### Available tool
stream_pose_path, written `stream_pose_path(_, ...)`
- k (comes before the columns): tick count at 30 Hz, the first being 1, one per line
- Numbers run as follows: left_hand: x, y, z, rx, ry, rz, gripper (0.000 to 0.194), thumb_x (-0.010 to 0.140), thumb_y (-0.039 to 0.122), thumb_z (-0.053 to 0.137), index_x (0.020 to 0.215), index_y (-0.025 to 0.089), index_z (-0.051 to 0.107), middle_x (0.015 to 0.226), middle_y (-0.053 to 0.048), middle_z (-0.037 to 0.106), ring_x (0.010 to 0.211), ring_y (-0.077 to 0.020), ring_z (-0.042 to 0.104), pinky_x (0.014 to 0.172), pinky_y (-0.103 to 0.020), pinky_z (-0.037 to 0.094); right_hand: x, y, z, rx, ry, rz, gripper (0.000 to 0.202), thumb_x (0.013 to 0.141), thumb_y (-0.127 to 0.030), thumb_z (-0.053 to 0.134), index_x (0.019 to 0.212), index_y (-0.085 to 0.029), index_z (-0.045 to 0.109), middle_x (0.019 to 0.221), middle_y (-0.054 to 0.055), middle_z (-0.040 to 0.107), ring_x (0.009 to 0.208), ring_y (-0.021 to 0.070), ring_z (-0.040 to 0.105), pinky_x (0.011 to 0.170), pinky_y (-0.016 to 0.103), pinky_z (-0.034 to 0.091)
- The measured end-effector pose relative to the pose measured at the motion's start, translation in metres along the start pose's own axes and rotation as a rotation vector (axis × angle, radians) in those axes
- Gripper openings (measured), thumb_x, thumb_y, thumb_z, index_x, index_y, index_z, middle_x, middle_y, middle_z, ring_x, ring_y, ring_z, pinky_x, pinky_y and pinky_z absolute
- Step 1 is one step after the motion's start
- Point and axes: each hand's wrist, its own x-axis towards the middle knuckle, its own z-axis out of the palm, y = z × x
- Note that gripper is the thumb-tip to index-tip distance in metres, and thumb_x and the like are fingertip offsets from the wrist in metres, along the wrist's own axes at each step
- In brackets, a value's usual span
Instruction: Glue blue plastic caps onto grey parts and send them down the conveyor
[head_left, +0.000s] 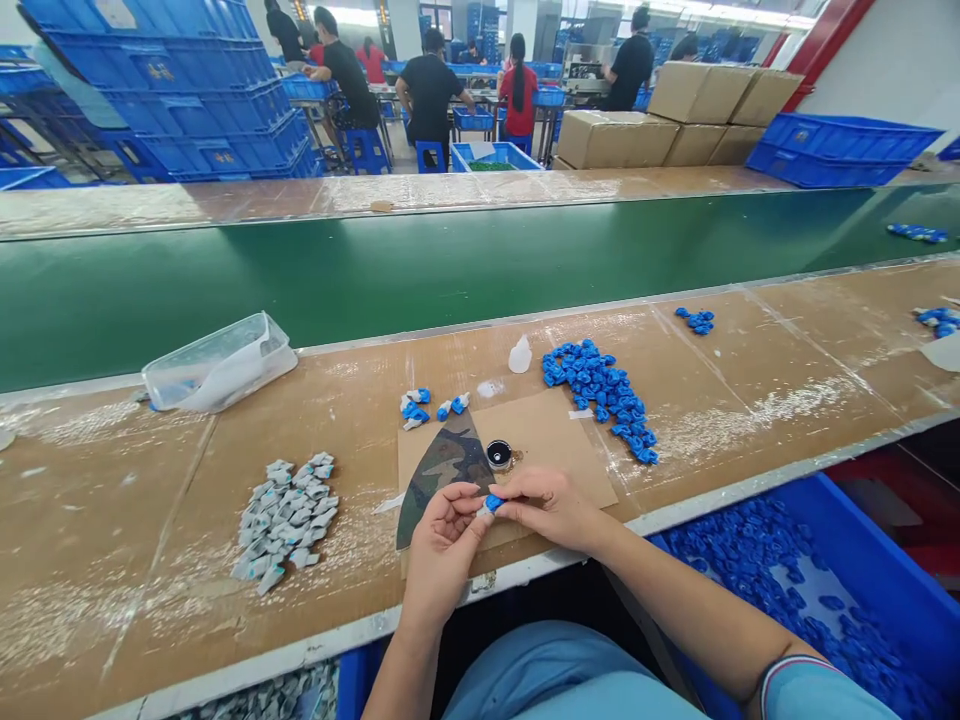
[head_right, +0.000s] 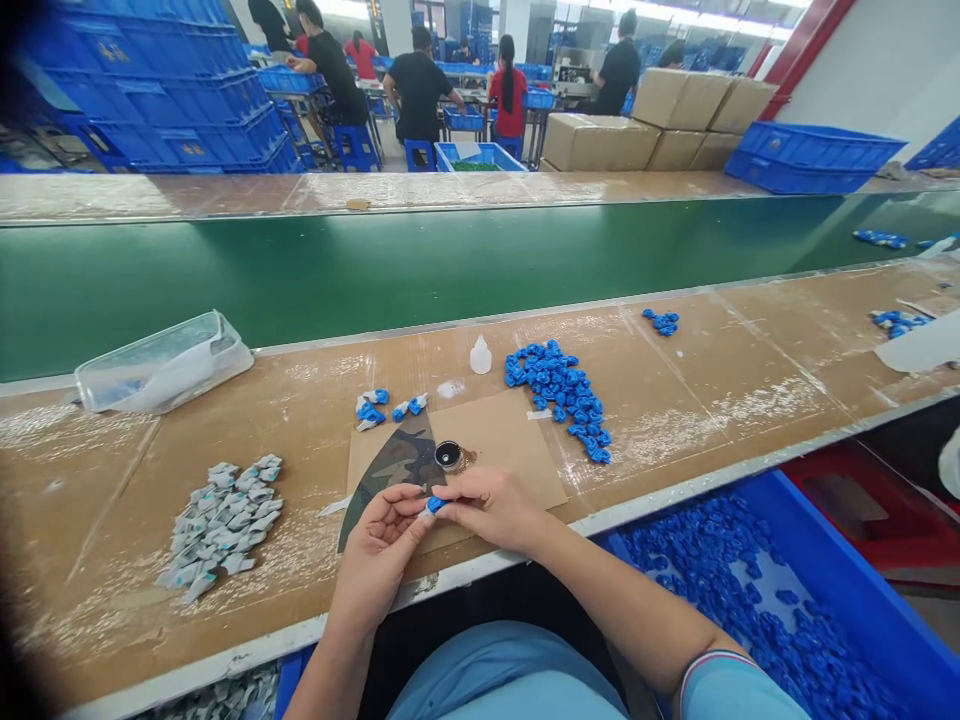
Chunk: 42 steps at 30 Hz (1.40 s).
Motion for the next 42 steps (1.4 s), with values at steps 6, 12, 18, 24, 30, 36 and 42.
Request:
stream_pose_path(6, 0.035, 0.02, -0.022, 0.157, 0.142, 0.105, 0.044, 0.053, 0.041, 0.081, 0.085, 0.018, 0.062, 0.076, -0.004, 0.069, 0.076, -0.0175, 0.067, 0.073, -0.031, 0.056, 0.002, 0.017, -0.055, -0.433, 0.249, 0.103, 0.018, 0.09, -0.026, 0.055, 0.097, -0.023, 0.072, 0.09, 0.007, 0.075, 0.083, 0.0213, 0.067, 0.078, 0.037, 0.052)
stream_pose_path(12, 0.079, 0.037, -0.043, 0.267, 0.295, 0.179, 0.038, 0.056, 0.034, 0.075, 0.087, 0.018, 0.059, 0.083, -0.006, 0.067, 0.081, -0.0186, 0.066, 0.081, -0.036, 0.054, 0.007, 0.048, -0.105, -0.861, 0.318, 0.344, 0.017, 0.085, -0.018, 0.056, 0.092, -0.02, 0.072, 0.091, 0.011, 0.073, 0.083, 0.0273, 0.063, 0.078, 0.043, 0.048)
stream_pose_path(18, 0.071, 0.027, -0.041, 0.345, 0.377, 0.298, 0.032, 0.065, 0.03, 0.063, 0.095, 0.018, 0.059, 0.083, -0.006, 0.066, 0.076, -0.0188, 0.065, 0.075, -0.035, 0.053, 0.016, 0.055, -0.102, -1.015, 0.15, 0.274, 0.025, 0.078, -0.009, 0.057, 0.093, -0.022, 0.073, 0.087, 0.009, 0.073, 0.08, 0.0264, 0.062, 0.073, 0.038, 0.047)
stream_pose_path(24, 0.019, 0.018, -0.057, 0.811, 0.45, 0.472, 0.019, 0.078, 0.03, 0.055, 0.091, 0.021, 0.065, 0.086, -0.008, 0.067, 0.082, -0.0229, 0.061, 0.077, -0.038, 0.049, 0.014, 0.072, -0.101, -1.031, 0.183, 0.145, 0.024, 0.077, -0.017, 0.053, 0.092, -0.021, 0.072, 0.081, 0.009, 0.067, 0.071, 0.0231, 0.062, 0.065, 0.034, 0.05)
stream_pose_path(30, 0.002, 0.019, -0.1, 1.063, 0.71, 0.509, 0.014, 0.08, 0.026, 0.052, 0.086, 0.022, 0.063, 0.09, -0.009, 0.069, 0.089, -0.0279, 0.059, 0.087, -0.044, 0.039, 0.018, 0.077, -0.103, -0.894, 0.108, 0.021, 0.028, 0.075, -0.015, 0.048, 0.091, -0.021, 0.071, 0.095, 0.01, 0.066, 0.087, 0.0249, 0.064, 0.078, 0.038, 0.054)
stream_pose_path(36, 0.012, 0.019, -0.115, 1.144, 0.622, 0.477, 0.013, 0.077, 0.021, 0.05, 0.079, 0.023, 0.062, 0.086, -0.009, 0.069, 0.085, -0.0278, 0.059, 0.084, -0.044, 0.039, 0.013, 0.058, -0.099, -0.797, 0.136, 0.043, 0.026, 0.083, -0.02, 0.046, 0.095, -0.02, 0.069, 0.087, 0.009, 0.066, 0.073, 0.0212, 0.064, 0.07, 0.034, 0.055)
stream_pose_path(42, 0.003, 0.029, -0.102, 0.985, 0.708, 0.532, 0.021, 0.083, 0.034, 0.049, 0.087, 0.021, 0.066, 0.09, -0.01, 0.065, 0.09, -0.0262, 0.058, 0.087, -0.043, 0.042, 0.01, 0.051, -0.086, -0.672, -0.048, 0.017, 0.025, 0.084, -0.018, 0.048, 0.099, -0.02, 0.067, 0.094, 0.01, 0.066, 0.085, 0.0224, 0.066, 0.076, 0.035, 0.056)
